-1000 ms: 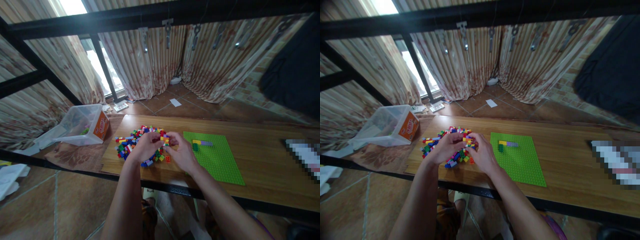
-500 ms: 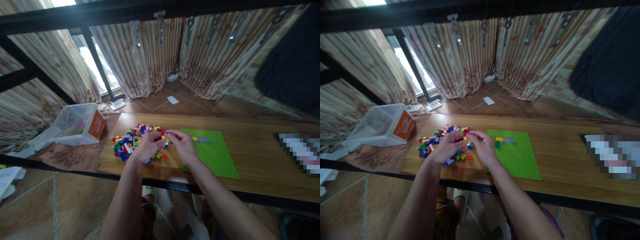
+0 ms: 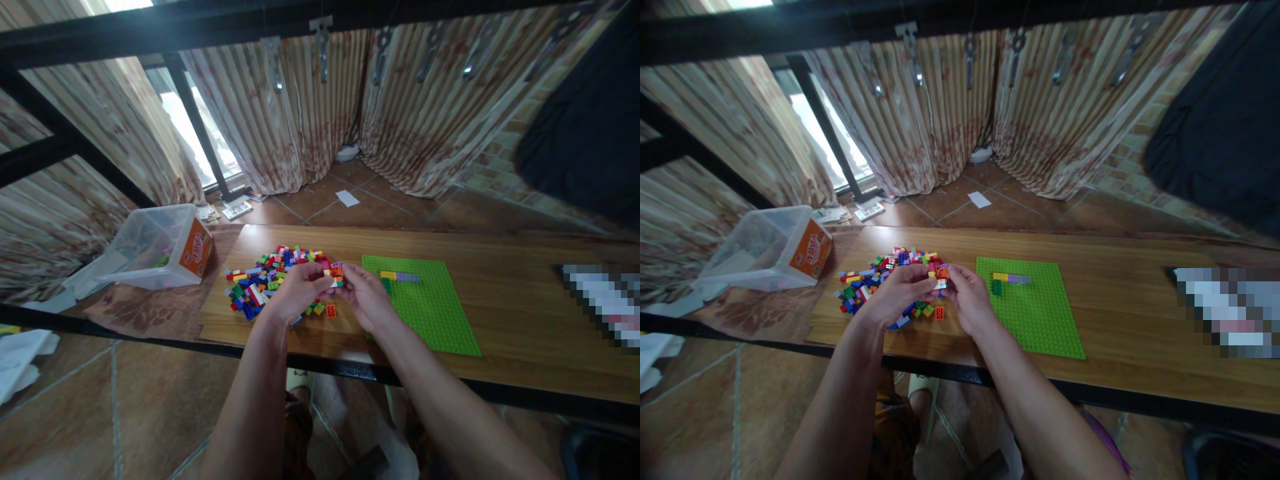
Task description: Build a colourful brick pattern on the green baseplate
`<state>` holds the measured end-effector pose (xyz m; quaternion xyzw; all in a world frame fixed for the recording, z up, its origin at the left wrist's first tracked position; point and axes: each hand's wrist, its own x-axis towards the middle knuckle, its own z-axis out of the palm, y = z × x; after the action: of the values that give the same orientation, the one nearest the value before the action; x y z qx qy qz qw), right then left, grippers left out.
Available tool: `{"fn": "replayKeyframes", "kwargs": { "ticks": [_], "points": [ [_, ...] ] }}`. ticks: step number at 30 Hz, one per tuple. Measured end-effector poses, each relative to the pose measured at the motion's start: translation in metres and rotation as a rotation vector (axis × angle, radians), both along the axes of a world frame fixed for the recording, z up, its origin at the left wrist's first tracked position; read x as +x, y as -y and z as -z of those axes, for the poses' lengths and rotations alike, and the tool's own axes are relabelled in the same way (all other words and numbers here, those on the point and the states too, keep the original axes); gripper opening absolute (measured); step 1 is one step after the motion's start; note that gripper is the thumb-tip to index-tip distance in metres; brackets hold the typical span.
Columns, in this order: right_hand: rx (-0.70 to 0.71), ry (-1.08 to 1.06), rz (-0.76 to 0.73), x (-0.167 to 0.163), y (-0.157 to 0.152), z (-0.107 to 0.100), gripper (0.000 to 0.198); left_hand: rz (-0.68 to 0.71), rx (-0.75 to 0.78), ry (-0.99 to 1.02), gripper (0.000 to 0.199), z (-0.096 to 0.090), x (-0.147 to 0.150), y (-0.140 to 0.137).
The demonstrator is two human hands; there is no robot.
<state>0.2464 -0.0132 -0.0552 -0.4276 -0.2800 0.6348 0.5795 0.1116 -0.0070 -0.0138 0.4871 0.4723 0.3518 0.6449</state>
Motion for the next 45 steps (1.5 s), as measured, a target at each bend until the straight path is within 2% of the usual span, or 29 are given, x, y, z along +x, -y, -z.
{"fn": "replayKeyframes", "kwargs": {
  "ticks": [4, 10, 13, 16, 19, 22, 24, 28, 32, 34, 38, 45],
  "points": [
    [-0.071, -0.020, 0.009, 0.003, -0.001, 0.001, 0.029, 0.006, 0.023, -0.063, 0.022, -0.003, -0.007, -0.003],
    [0.058, 0.337, -0.052, -0.002, 0.000, 0.010, 0.028, -0.057, 0.117, -0.259, 0.015, 0.003, -0.025, -0.012],
    [0.096, 0.424, -0.069, -0.009, -0.001, 0.017, 0.026, -0.080, 0.191, -0.409, 0.017, 0.009, -0.033, -0.016],
    [0.070, 0.378, -0.064, -0.014, -0.002, 0.018, 0.025, -0.057, 0.236, -0.556, 0.018, 0.009, -0.037, -0.015],
    [-0.006, 0.221, -0.079, -0.013, -0.003, 0.014, 0.025, -0.035, 0.253, -0.712, 0.018, 0.004, -0.034, -0.012],
    [-0.069, 0.087, -0.079, -0.011, -0.003, 0.009, 0.027, -0.068, 0.267, -0.884, 0.015, 0.001, -0.030, -0.009],
    [-0.090, 0.048, -0.085, -0.011, -0.002, 0.009, 0.029, -0.104, 0.274, -0.925, 0.012, 0.001, -0.028, -0.009],
    [-0.090, 0.018, -0.091, -0.012, -0.001, 0.009, 0.032, -0.118, 0.326, -0.813, 0.020, 0.004, -0.027, -0.010],
    [-0.044, -0.015, -0.086, -0.013, 0.001, 0.006, 0.035, 0.019, 0.290, -0.519, 0.031, 0.006, -0.021, -0.006],
    [-0.020, -0.017, -0.099, -0.013, 0.002, 0.005, 0.036, 0.056, 0.223, -0.390, 0.029, 0.006, -0.017, -0.004],
    [0.010, 0.012, -0.133, -0.012, 0.004, 0.002, 0.035, 0.026, 0.120, -0.223, 0.022, 0.003, -0.010, -0.003],
    [0.016, 0.025, -0.083, -0.013, 0.007, 0.001, 0.037, -0.029, 0.068, -0.133, 0.015, 0.003, -0.008, -0.003]
  ]
}}
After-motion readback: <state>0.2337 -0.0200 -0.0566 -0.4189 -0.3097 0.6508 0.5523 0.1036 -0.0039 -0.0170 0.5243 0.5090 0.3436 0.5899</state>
